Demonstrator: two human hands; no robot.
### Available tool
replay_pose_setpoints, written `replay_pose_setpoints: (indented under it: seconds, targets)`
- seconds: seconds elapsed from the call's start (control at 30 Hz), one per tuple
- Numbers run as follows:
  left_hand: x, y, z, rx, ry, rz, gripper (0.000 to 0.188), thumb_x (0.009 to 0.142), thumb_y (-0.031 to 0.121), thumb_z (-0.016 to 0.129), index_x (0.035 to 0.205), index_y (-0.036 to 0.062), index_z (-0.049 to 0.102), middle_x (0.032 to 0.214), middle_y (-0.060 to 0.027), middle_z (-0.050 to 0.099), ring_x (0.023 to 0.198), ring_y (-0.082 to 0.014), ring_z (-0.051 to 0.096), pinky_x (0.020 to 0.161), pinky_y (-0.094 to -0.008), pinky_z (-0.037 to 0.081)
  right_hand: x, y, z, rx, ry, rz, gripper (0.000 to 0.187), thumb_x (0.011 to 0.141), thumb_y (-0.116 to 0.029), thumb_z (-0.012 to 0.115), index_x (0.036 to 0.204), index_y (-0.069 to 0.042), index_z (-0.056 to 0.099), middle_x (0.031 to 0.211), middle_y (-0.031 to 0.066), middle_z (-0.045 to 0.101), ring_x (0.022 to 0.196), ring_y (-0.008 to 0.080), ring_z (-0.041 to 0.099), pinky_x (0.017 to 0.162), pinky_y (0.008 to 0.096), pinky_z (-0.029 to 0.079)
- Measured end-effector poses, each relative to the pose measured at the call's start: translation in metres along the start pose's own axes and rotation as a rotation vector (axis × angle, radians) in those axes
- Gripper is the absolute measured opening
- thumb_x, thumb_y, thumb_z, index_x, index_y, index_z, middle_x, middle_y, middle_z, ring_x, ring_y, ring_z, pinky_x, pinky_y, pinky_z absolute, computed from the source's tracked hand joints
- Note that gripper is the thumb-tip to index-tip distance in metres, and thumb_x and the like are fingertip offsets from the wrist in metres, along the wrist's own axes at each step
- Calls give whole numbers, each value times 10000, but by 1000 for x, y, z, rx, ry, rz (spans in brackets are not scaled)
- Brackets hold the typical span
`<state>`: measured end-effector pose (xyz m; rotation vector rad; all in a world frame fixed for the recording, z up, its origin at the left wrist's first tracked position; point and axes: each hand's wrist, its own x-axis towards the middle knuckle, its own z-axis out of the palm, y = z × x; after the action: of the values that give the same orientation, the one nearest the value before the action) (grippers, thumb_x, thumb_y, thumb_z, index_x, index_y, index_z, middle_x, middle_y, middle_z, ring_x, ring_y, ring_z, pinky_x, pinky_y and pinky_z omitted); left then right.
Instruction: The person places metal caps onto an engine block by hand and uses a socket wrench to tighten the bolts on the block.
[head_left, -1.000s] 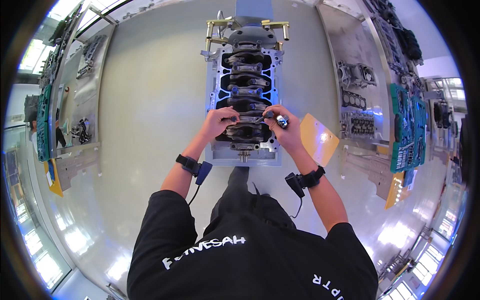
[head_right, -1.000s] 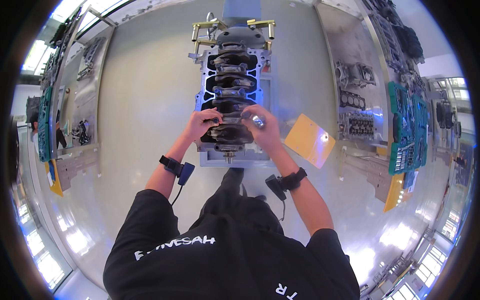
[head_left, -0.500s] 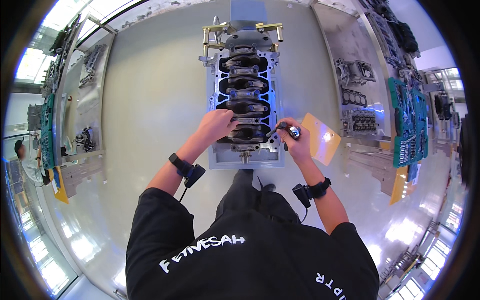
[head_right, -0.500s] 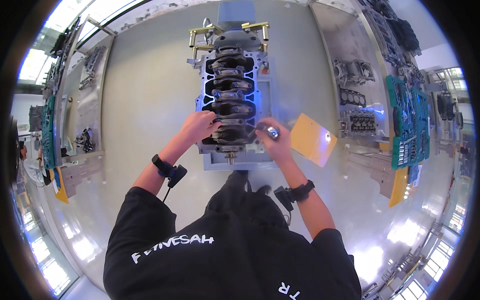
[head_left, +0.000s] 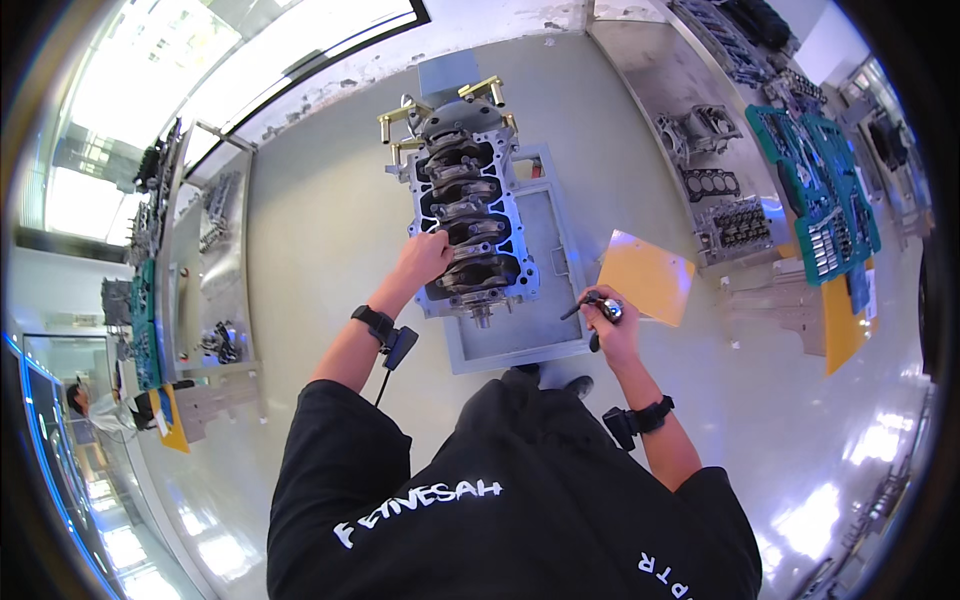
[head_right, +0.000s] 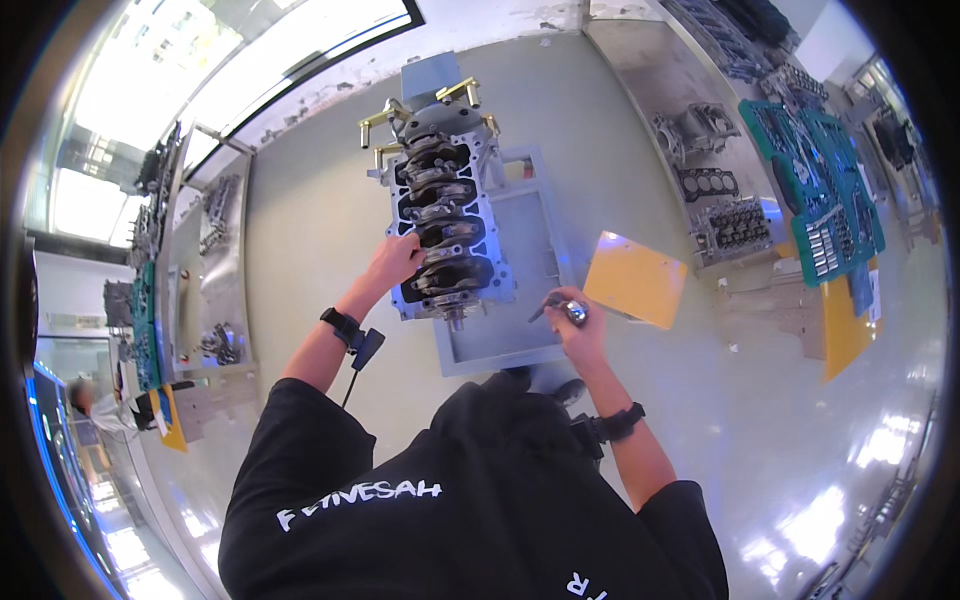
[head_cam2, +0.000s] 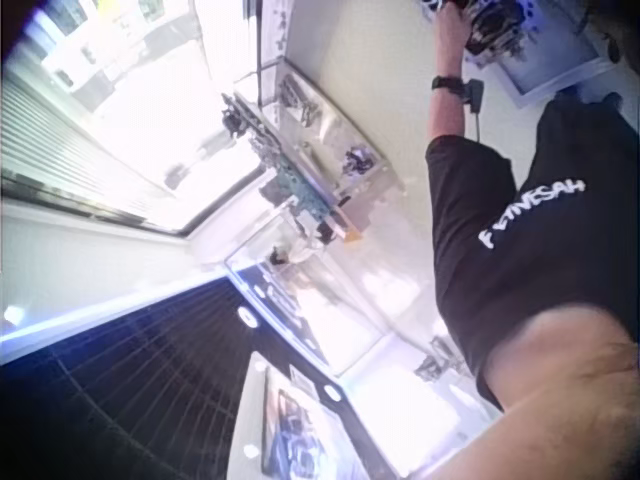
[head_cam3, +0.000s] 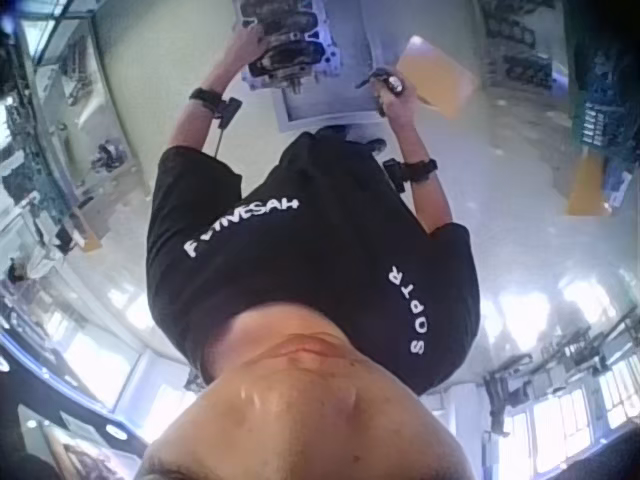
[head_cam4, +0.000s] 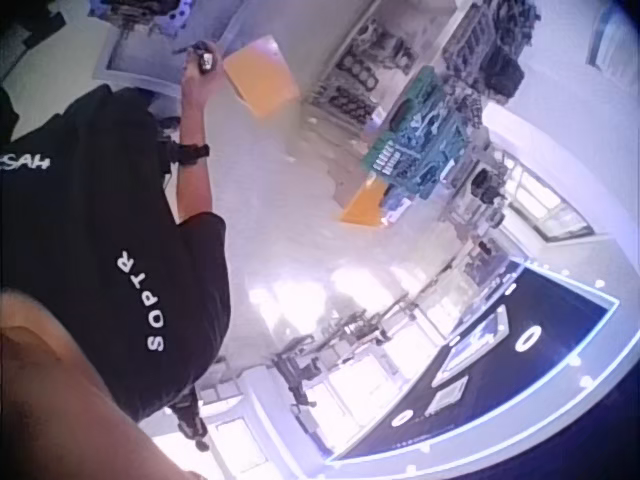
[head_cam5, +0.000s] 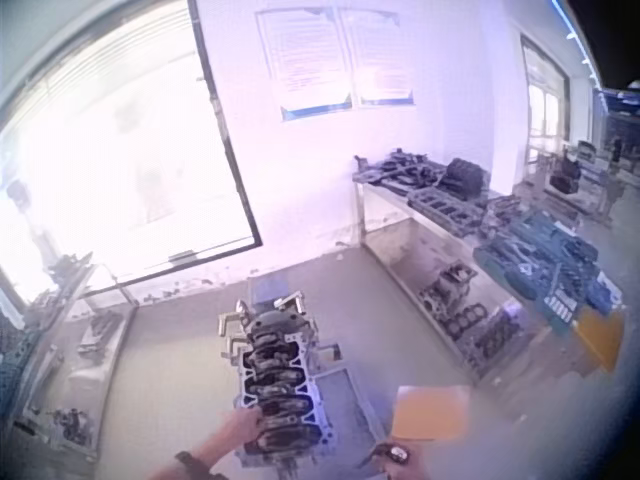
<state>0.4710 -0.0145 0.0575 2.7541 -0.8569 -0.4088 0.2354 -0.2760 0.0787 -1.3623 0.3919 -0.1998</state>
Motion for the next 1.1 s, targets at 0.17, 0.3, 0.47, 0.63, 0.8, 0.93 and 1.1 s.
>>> replay_pose_setpoints:
  seconds: [0.17,0.3,0.47,0.63,0.8,0.93,1.1]
  targets:
    - [-5,-9,1,138,27,345,78,711,36,579,785,61,568,826,-116,612,827,-330,592,677,-442,465,-30,7,-24,53,85,-13,111,798,-4,632,905,-23,612,721,-15,575,577,51,485,526,195,383]
    - [-6,1,-15,159,-91,366,157,694,60,619,847,67,586,916,-91,604,948,-321,572,772,-415,474,-47,10,-31,31,138,-10,116,796,-1,635,908,-20,613,749,-6,588,581,58,490,539,204,394]
    - [-1,19,-23,201,-301,-136,249,802,269,582,912,45,592,1050,-151,609,943,-329,599,781,-422,485,-60,5,-17,48,219,-17,114,793,-8,642,904,-14,620,726,4,585,587,65,495,546,211,395]
    - [-8,-1,-7,337,-98,214,195,798,219,579,881,43,586,953,-154,615,850,-340,620,723,-440,500,-66,6,-3,18,247,-3,119,793,-8,641,911,-7,623,710,3,578,585,63,490,542,211,392]
    - [-21,11,-14,222,128,131,205,798,225,595,862,31,590,847,-159,624,758,-347,632,658,-456,505,-74,17,1,-25,206,10,144,796,22,627,938,10,600,820,39,609,590,87,501,535,218,401]
    - [-18,0,-12,131,-91,-23,259,824,271,591,844,13,596,795,-180,639,750,-359,631,647,-463,498,-74,15,13,-65,191,32,138,790,25,622,927,9,603,776,30,594,587,85,496,537,218,398]
    - [-19,1,6,104,29,35,273,844,275,573,852,2,592,781,-202,640,747,-375,627,654,-464,499,-74,14,19,-69,126,62,133,781,-22,644,913,-11,634,766,5,613,595,62,507,545,210,406]
